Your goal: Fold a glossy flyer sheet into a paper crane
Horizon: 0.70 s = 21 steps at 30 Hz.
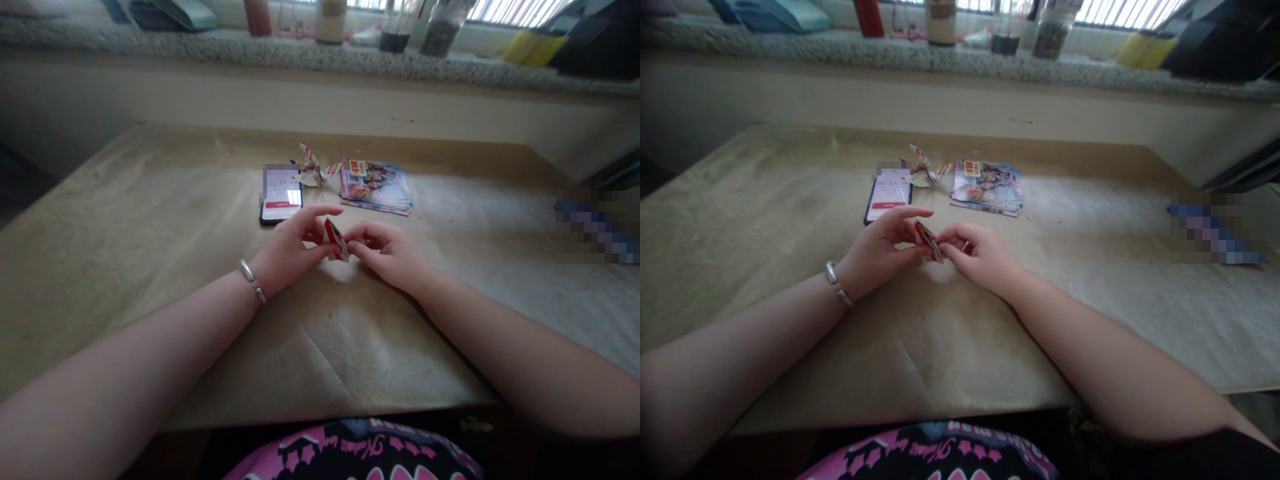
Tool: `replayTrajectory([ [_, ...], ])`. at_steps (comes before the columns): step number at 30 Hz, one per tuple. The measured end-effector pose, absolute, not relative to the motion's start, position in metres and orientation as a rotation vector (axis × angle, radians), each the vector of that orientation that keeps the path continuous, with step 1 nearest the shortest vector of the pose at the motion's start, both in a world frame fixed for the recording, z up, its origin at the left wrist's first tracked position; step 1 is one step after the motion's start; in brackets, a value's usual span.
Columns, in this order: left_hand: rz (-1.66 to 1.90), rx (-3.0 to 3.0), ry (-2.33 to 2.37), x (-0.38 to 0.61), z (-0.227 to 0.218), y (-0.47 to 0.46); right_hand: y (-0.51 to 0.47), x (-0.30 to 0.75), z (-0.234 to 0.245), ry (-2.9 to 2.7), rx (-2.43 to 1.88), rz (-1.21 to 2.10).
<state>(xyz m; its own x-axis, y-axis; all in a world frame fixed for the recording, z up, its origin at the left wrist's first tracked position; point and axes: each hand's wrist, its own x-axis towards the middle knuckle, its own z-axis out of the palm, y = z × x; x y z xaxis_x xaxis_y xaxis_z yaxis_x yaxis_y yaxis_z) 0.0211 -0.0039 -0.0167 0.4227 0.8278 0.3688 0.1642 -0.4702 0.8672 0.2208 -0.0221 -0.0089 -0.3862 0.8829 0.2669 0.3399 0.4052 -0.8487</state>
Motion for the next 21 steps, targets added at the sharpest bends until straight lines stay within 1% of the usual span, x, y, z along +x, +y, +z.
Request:
replayTrajectory([
  [3, 1.081, 1.934, 0.84, 0.021, -0.017, -0.004, -0.017, 0.222, -0.012, -1.833, -1.002, 1.131],
  [6, 1.111, 1.958, 0.817, 0.021, -0.016, -0.005, -0.014, 0.223, -0.012, -1.787, -0.982, 1.24],
  [14, 1.139, 1.998, 0.75, 0.02, -0.013, -0.006, -0.013, 0.228, -0.015, -1.793, -1.046, 1.302],
  [21, 1.097, 1.973, 0.764, 0.019, -0.013, -0.006, -0.008, 0.231, -0.013, -1.729, -1.026, 1.463],
])
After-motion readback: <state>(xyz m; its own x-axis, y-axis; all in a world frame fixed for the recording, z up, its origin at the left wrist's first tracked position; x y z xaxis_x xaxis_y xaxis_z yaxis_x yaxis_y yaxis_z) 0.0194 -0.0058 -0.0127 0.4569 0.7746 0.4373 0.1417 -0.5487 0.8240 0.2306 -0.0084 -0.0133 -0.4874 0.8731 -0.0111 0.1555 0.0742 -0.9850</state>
